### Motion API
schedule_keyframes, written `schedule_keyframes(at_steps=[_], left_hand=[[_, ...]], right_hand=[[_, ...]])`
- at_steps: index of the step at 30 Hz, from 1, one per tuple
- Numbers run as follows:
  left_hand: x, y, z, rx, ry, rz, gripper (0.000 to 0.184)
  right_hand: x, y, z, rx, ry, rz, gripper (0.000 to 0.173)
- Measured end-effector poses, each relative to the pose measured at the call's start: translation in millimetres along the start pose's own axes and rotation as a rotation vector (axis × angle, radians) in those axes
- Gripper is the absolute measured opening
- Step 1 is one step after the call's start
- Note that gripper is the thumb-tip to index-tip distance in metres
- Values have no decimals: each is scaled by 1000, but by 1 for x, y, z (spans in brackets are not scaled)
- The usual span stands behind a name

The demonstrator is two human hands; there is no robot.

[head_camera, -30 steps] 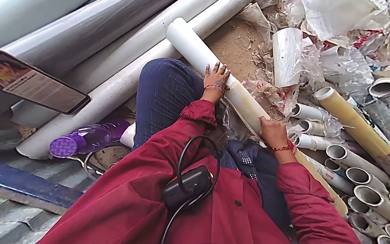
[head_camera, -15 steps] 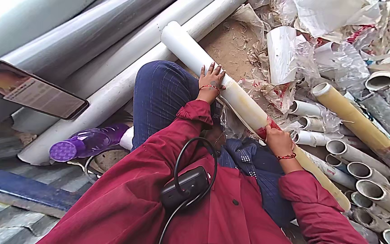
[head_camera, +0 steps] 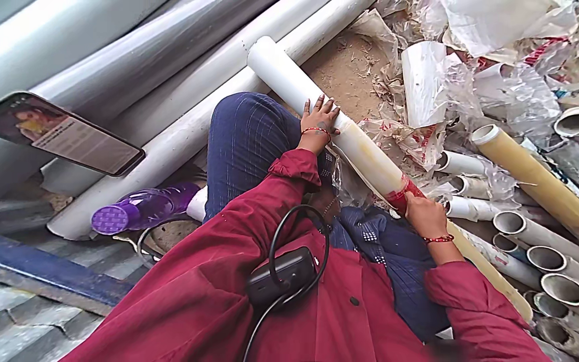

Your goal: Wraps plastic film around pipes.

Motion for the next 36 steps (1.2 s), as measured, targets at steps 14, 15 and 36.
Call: schedule_keyframes(at_steps=[14, 15, 36], left_hand=[[35, -17, -19, 416, -96, -316, 21], [37, -17, -18, 409, -98, -344, 19], [44, -26, -20, 301, -166, -627, 11]], right_hand=[[-52, -1, -31, -741, -457, -457, 40], [-59, -8, -23, -755, -481, -472, 39], [-74, -27, -17, -800, -505, -575, 41]])
Point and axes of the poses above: each hand's wrist, its own x-axis away from the middle knuckle, its own y-axis out of the back of the hand, z = x × y, the point moved 5 cm from there along -x, towards the middle knuckle, and after that the axes turned 1 degree about x, right-handed, at the moved point
